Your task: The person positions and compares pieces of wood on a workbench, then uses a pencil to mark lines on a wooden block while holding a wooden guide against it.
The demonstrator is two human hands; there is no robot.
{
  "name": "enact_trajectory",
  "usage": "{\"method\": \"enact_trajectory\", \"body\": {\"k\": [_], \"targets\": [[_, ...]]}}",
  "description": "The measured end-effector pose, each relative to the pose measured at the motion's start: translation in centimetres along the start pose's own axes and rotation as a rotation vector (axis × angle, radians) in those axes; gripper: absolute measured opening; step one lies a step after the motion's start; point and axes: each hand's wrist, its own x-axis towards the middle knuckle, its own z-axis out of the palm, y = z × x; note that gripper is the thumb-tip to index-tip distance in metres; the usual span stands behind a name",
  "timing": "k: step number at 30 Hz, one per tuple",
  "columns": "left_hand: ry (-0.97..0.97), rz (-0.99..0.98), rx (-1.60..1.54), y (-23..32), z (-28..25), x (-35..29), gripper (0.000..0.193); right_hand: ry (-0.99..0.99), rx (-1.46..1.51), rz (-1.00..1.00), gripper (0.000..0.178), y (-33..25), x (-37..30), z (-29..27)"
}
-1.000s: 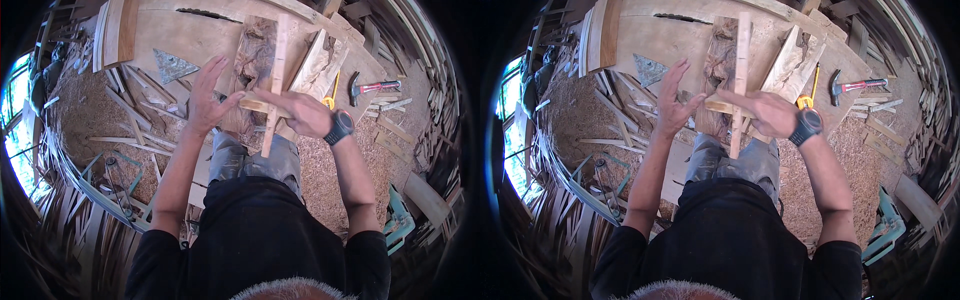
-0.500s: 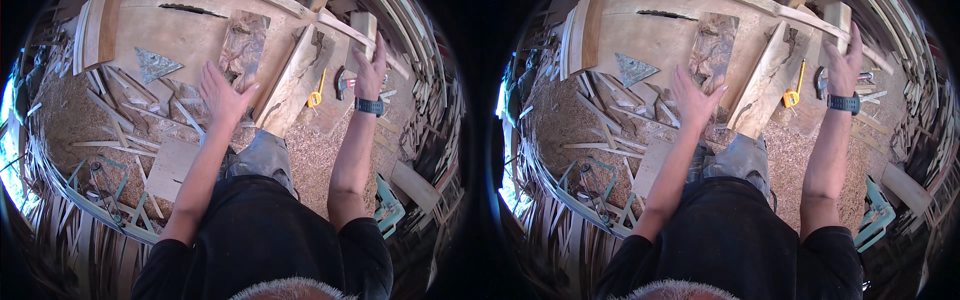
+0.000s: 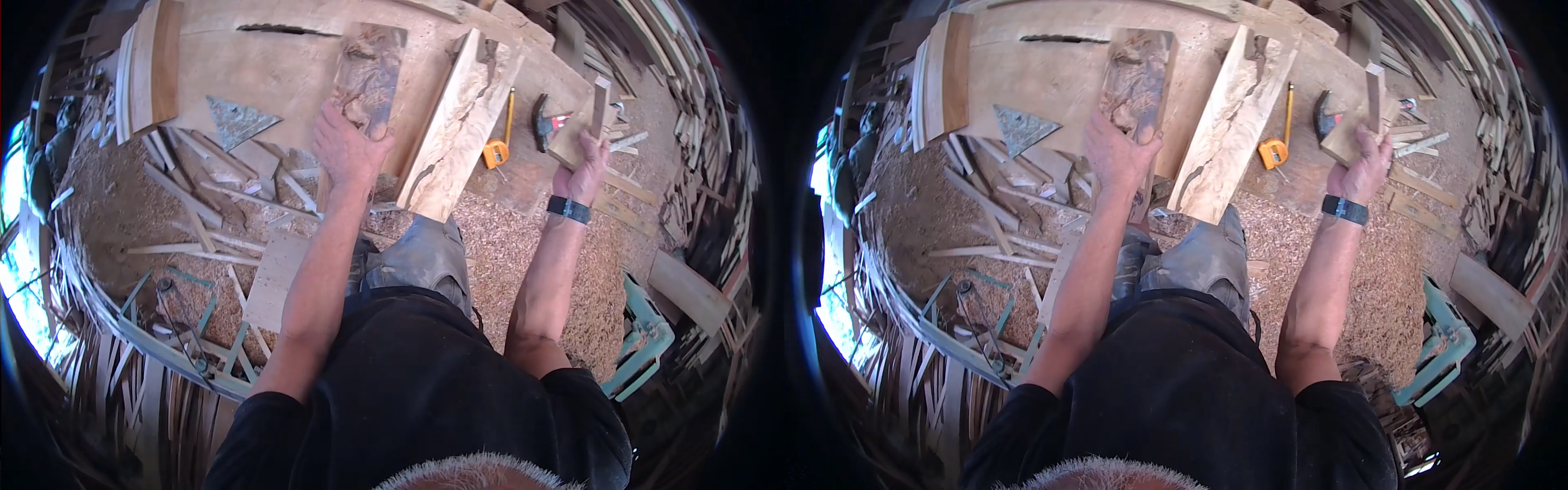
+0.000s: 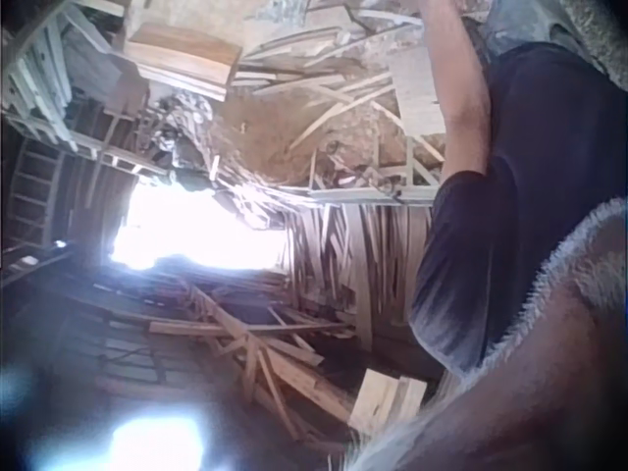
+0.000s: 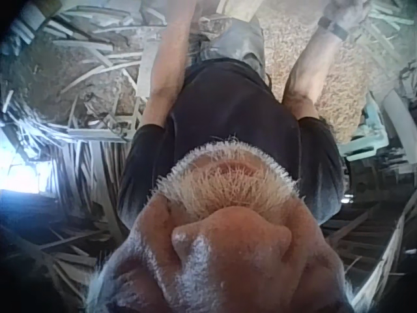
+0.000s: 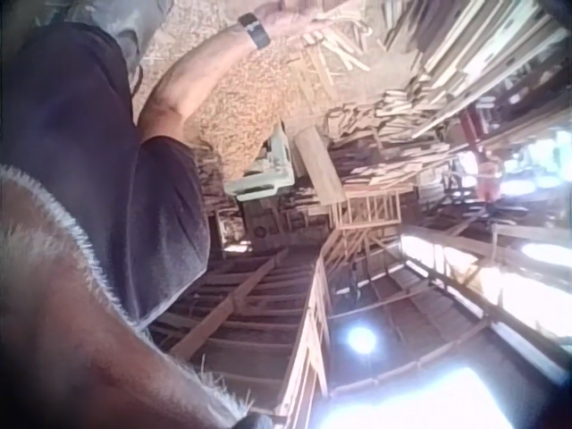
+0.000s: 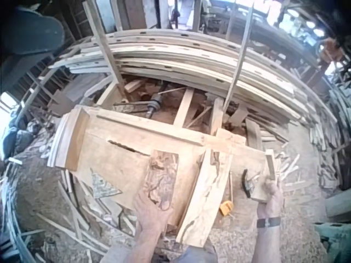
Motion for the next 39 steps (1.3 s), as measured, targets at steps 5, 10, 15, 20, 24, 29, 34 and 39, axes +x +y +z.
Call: {"method": "enact_trajectory", "body": {"k": [5, 10, 15, 20, 24, 29, 34, 39], "targets": [[-0.041, 0.120, -0.015, -0.8, -1.0, 0.2, 0.107, -0.059, -0.050, -0.040, 0.057, -1.7, 0.7, 0.3], [-0.110, 0.252, 0.060, -4.0, -4.7, 0.9, 0.107, -0.237, -0.090, -0.110, 0.062, -2.3, -0.2, 3.4], [-0.232, 0.566, 0.093, -6.0, -8.7, 4.4, 0.108, -0.348, -0.105, -0.083, 0.065, -0.9, -0.7, 5.8], [-0.366, 1.090, 0.246, -8.7, -10.5, 11.8, 0.097, -0.427, -0.168, 0.050, 0.076, 2.9, -3.8, 10.2], [-0.503, 1.285, 0.427, -8.8, -11.5, 17.0, 0.110, -0.561, -0.236, -0.001, 0.078, 5.6, -6.0, 14.0], [-0.549, 1.545, 0.443, -5.8, -12.6, 20.6, 0.081, -0.772, -0.419, -0.036, 0.075, 7.9, -7.6, 16.8], [-0.493, 1.548, 0.410, -8.1, -11.0, 22.8, 0.082, -0.933, -0.651, -0.271, 0.068, 9.3, -9.3, 18.3], [-0.574, 1.563, 0.514, -8.0, -12.2, 22.6, 0.081, -1.158, -0.669, -0.130, 0.073, 10.9, -9.3, 19.1]]}}
